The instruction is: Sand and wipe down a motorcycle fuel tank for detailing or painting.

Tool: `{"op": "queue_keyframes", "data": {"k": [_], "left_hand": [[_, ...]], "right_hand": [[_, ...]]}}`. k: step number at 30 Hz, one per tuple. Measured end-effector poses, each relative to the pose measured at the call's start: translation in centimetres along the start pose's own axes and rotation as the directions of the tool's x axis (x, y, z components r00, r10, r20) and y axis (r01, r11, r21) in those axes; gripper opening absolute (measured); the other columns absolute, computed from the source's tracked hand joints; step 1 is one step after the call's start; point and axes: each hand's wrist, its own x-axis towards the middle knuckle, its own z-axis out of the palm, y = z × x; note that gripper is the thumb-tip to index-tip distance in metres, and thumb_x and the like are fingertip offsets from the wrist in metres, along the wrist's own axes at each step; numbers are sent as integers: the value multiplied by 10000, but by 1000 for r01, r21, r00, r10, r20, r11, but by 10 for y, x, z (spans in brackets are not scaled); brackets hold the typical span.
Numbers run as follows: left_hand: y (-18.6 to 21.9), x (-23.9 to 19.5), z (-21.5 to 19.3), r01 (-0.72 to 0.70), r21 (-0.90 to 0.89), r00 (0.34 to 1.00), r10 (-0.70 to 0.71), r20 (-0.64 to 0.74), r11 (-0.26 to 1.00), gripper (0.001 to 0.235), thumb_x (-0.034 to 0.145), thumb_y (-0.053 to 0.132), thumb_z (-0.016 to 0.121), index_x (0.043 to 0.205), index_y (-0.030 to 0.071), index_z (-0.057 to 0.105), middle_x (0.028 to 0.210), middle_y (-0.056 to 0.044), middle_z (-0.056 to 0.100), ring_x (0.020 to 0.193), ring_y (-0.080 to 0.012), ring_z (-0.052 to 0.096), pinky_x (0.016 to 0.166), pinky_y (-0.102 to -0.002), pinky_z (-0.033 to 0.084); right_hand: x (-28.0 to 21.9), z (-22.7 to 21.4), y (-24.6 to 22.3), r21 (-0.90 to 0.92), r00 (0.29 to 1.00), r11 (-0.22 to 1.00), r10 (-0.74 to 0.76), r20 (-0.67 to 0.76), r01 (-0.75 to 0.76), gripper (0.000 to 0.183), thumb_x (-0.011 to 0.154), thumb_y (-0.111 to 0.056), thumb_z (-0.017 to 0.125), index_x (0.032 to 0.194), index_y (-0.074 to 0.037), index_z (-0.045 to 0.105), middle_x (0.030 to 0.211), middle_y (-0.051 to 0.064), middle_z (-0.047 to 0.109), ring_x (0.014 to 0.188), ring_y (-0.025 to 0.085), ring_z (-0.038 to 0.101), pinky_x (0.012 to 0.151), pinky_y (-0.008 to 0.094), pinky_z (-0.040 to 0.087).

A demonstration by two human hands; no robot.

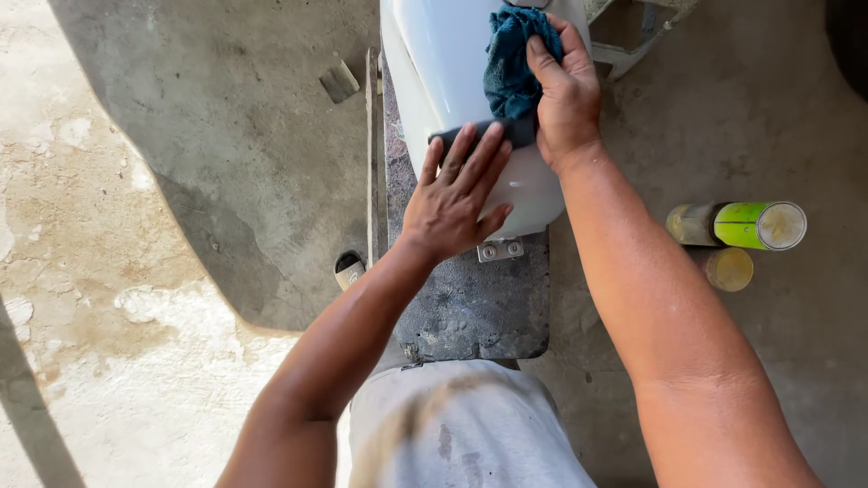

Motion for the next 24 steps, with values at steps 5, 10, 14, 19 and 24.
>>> {"op": "queue_keyframes", "data": {"k": [5, 10, 14, 19, 24], "left_hand": [[-17, -84, 76, -155, 12, 969, 150, 195, 988, 726, 1023, 610, 337, 1638, 235, 245, 1717, 21, 133, 1563, -260, 136, 1254, -543, 65], [-19, -64, 58, -283, 181, 959, 276, 61, 942, 694, 1081, 596, 333, 1674, 246, 248, 1752, 44, 159, 1594, -203, 147, 1280, -500, 85], [-17, 21, -12, 17, 35, 993, -22, 120, 999, 825, 1015, 673, 334, 1658, 162, 257, 1730, -55, 157, 1592, -283, 169, 1276, -523, 90], [-19, 9, -5, -45, 25, 998, 43, 55, 999, 905, 974, 742, 328, 1626, 118, 266, 1701, -101, 153, 1565, -345, 163, 1255, -526, 82], [-11, -70, 71, -337, 288, 935, 356, -13, 896, 792, 1058, 657, 359, 1697, 217, 196, 1762, 31, 97, 1614, -203, 119, 1303, -452, 105]], "right_hand": [[2, -5, 4, 19, 999, 1000, 4, -38, -3, 223, 1131, -128, 598, 1351, -123, 631, 1233, -29, 684, 1157, 96, 619, 1076, 286, 501], [3, -8, 5, 85, 998, 996, 34, -45, -30, 231, 1122, -128, 600, 1351, -122, 632, 1234, -27, 689, 1157, 108, 626, 1067, 298, 511], [5, -8, -5, 237, 989, 965, 130, -74, -109, 246, 1102, -153, 599, 1344, -128, 633, 1242, -13, 696, 1164, 136, 640, 1054, 328, 526], [12, -15, -1, 334, 965, 929, 218, -147, -159, 267, 1060, -196, 587, 1319, -150, 631, 1238, -6, 704, 1161, 163, 655, 1010, 370, 542], [7, -20, 8, 289, 983, 950, 156, -98, -122, 247, 1129, -203, 591, 1363, -133, 625, 1262, -5, 687, 1191, 161, 630, 1046, 362, 532]]}}
